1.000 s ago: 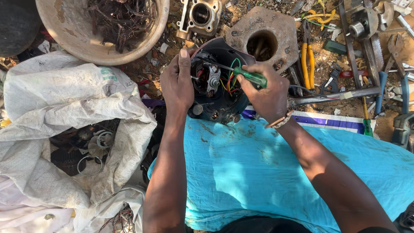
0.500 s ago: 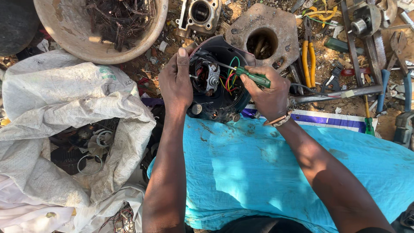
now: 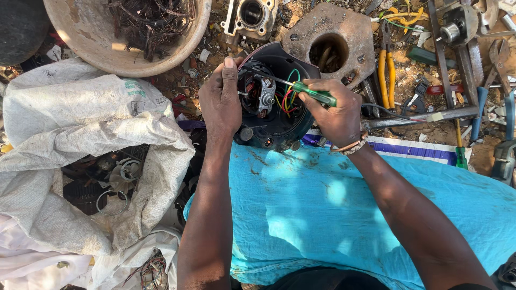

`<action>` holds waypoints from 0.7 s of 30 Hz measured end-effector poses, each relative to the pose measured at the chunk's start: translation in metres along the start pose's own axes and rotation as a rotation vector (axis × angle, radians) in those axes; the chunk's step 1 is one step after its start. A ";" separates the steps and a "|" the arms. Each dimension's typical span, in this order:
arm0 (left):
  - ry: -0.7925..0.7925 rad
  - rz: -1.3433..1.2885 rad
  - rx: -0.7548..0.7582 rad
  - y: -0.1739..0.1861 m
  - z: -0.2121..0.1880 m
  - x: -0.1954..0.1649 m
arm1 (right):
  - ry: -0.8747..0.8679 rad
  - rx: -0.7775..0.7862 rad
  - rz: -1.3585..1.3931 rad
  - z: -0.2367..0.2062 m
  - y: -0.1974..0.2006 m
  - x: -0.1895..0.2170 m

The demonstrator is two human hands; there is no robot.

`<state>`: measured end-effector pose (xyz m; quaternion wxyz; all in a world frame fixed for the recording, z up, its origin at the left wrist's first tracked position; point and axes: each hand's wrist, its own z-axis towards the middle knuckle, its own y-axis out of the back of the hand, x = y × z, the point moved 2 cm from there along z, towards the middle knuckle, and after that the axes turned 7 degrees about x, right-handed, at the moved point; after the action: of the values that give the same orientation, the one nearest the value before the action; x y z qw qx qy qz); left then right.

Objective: The person sits on the ground repairing motorcycle electrical parts. They use a screwdriver to unscrew and remove wiring from a headlight housing resting on their lap, set the housing aside, then use a screwdriver and hammer to work on a magneto assembly mounted on a stone block.

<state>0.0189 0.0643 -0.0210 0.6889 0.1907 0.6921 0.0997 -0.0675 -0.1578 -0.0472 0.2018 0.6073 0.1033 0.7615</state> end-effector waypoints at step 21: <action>0.031 -0.011 0.006 0.000 0.000 -0.006 | -0.014 -0.039 -0.103 -0.009 0.000 0.007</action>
<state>0.0188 0.0623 -0.0158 0.6782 0.1875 0.7039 0.0969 -0.0776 -0.1540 -0.0427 0.2531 0.6025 0.1180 0.7477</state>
